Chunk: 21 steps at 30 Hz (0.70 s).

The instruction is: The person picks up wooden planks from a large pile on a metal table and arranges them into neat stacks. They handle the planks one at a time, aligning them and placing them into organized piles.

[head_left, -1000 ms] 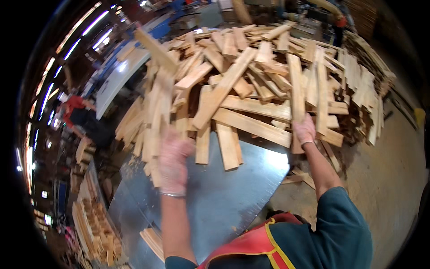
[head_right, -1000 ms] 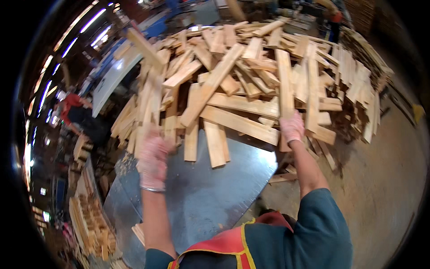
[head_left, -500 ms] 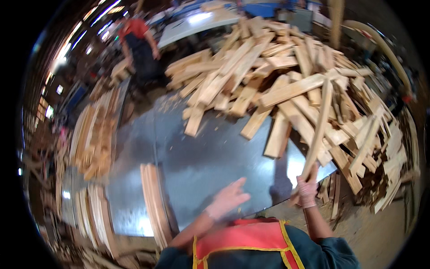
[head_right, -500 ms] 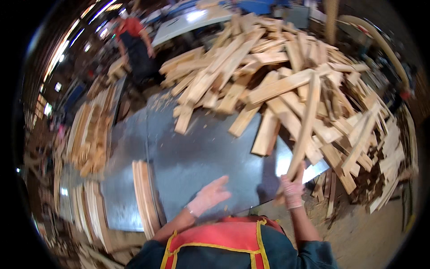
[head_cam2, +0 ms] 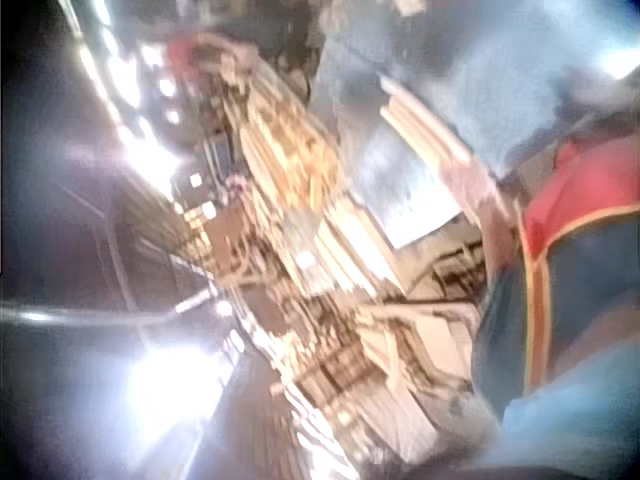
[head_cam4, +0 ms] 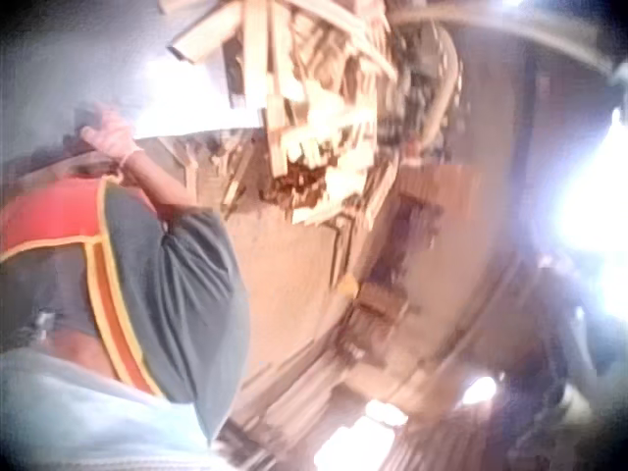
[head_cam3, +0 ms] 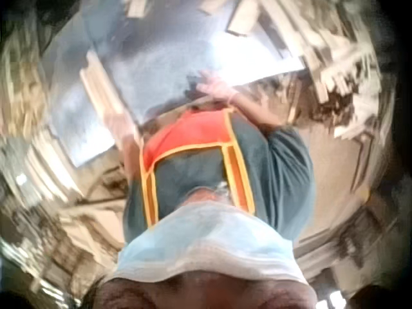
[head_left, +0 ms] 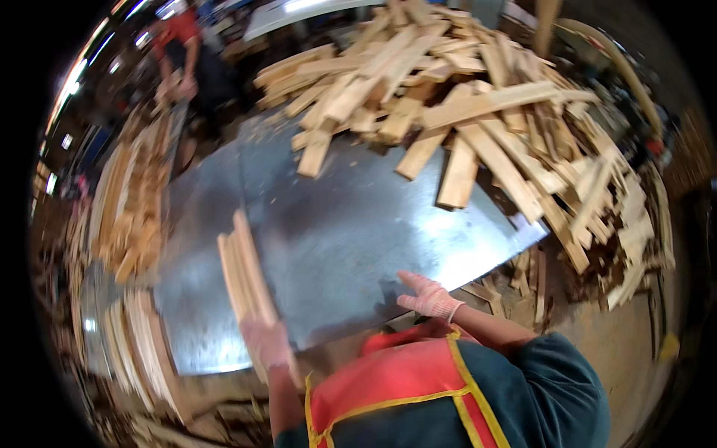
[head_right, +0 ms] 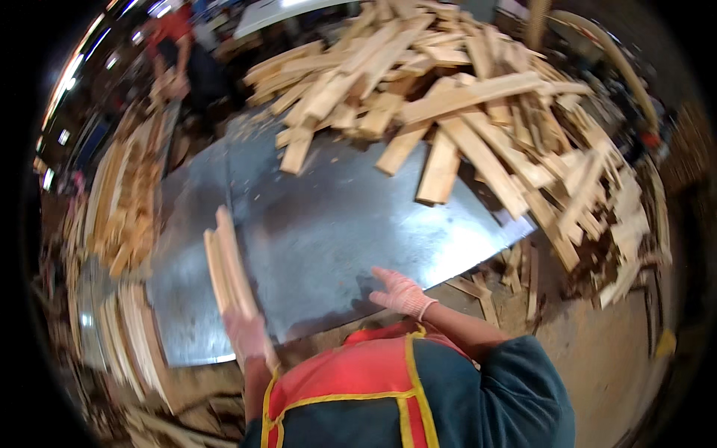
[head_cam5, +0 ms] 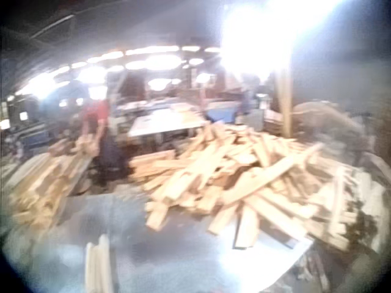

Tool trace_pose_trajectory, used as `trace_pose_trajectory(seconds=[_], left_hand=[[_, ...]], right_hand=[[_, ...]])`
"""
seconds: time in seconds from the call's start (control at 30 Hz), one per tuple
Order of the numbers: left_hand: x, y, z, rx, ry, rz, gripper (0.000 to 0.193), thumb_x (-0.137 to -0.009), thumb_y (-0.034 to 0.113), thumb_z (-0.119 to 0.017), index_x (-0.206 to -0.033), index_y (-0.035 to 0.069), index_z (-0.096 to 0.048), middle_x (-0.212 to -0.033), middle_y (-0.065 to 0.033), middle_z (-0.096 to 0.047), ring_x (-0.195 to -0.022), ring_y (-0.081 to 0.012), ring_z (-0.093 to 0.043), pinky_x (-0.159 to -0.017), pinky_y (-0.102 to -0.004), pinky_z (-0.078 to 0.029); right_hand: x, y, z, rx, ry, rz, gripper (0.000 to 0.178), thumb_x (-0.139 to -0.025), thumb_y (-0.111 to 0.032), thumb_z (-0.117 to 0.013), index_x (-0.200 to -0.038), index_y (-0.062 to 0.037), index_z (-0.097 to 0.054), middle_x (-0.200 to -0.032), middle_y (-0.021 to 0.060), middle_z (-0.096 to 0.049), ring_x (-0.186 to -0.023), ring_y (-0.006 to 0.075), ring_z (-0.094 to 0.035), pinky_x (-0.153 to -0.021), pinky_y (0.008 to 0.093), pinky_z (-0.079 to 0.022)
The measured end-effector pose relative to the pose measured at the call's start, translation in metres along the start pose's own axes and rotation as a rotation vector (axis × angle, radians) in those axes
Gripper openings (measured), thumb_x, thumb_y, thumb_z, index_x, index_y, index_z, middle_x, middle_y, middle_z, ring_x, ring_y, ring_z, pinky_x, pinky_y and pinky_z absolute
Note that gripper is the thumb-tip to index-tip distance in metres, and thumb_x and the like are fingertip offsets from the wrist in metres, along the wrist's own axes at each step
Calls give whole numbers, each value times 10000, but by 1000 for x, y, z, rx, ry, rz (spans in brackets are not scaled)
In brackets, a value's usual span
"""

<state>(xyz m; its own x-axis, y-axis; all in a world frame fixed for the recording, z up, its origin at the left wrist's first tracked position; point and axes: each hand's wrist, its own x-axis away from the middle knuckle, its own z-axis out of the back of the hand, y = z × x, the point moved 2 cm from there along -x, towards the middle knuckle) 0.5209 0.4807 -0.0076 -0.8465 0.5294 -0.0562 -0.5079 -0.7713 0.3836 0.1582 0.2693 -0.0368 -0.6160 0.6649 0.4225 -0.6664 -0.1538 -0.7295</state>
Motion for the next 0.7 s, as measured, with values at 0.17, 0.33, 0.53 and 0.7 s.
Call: trace_pose_trajectory(seconds=[0.17,0.33,0.53,0.7], left_hand=[[8,-28,3,-343,-174,266,863,-804,273,-721,-1587,129,-390,-1580,-171,-403,-1418,-413,-421,-1083,-515,-470],[0,-9,3,-449,-241,318,957,-793,309,-736,-1628,111,-312,-1607,-140,-392,-1455,-403,-394,-1133,-490,-432],[18,70,-63,-565,-172,-178,931,-805,353,-741,-1620,108,-362,-1659,-170,-349,-1540,-371,-311,-1277,-461,-242],[49,185,-119,-282,-380,-496,951,-800,382,-787,-1607,89,-378,-1615,-221,-398,-1499,-404,-373,-1243,-492,-315]], right_hand=[[-21,53,33,-427,84,-123,811,-905,-481,-721,-1529,-13,-501,-1442,220,-627,-1342,309,-593,-1145,379,-439],[-94,95,177,-417,707,-86,629,-882,-377,-707,-1415,-61,-595,-1235,186,-705,-1142,317,-681,-1003,389,-530],[-153,29,331,1219,424,-48,758,-800,-246,-785,-1490,-127,-497,-1390,108,-608,-1337,334,-541,-1078,480,-433],[-199,90,335,1047,262,-93,767,-790,-243,-784,-1494,-139,-499,-1283,132,-679,-1225,349,-634,-985,452,-506]])
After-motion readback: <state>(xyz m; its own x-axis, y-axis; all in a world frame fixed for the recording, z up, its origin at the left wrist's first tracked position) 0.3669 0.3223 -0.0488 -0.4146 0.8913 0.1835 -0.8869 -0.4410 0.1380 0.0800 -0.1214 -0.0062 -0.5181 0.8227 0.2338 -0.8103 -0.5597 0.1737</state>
